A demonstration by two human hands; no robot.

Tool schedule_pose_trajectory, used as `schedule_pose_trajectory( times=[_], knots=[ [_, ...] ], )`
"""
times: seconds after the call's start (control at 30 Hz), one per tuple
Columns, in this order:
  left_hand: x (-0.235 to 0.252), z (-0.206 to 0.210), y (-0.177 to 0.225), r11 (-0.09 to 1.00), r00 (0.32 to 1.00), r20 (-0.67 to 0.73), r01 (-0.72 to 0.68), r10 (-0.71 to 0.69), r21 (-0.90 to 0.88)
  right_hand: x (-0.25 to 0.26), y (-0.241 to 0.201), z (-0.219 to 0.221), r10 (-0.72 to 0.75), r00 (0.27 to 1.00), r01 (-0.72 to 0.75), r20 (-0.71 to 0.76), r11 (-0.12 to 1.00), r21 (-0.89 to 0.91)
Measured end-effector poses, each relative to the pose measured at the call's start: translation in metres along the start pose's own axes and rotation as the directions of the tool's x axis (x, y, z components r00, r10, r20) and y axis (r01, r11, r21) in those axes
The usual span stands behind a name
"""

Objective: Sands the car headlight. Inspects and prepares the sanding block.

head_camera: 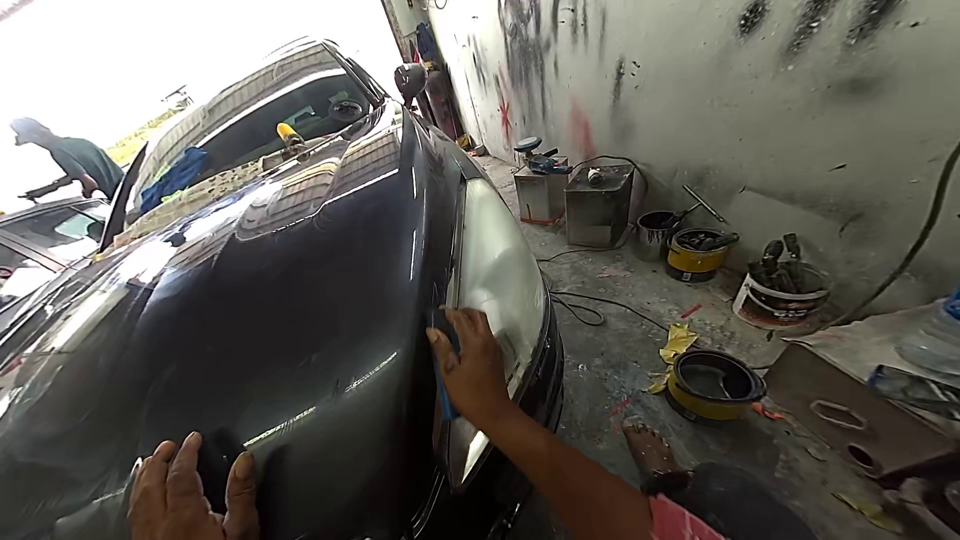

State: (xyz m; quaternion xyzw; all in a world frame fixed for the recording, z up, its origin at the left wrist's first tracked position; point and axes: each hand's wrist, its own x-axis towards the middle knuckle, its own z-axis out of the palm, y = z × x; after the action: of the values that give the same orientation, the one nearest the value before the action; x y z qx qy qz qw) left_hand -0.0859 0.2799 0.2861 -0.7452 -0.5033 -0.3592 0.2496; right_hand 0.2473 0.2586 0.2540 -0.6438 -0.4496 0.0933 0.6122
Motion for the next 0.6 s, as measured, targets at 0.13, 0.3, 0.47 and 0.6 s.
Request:
schedule_pose_trajectory(
  times=[0.13,0.3,0.47,0.6],
  knots=[
    [-0.002,-0.001,0.002,1.000,1.000,-0.002,0.018,-0.018,0.001,0.025,-0.001,0.000,0.035,0.999,-0.034,-0.029,0.999,0.038],
    [-0.001,0.000,0.001,1.000,1.000,0.002,0.006,-0.006,0.010,-0.032,-0.002,0.002,-0.031,0.999,0.031,0.006,0.999,0.008],
    [-0.002,0.000,0.001,1.000,1.000,-0.005,0.007,-0.007,0.000,0.039,0.001,0.002,0.028,0.999,-0.027,-0.019,0.999,0.028],
    [0.000,-0.001,0.003,1.000,1.000,0.001,0.005,-0.005,-0.011,0.006,-0.004,-0.002,0.025,1.000,-0.025,-0.001,0.999,0.025]
  ],
)
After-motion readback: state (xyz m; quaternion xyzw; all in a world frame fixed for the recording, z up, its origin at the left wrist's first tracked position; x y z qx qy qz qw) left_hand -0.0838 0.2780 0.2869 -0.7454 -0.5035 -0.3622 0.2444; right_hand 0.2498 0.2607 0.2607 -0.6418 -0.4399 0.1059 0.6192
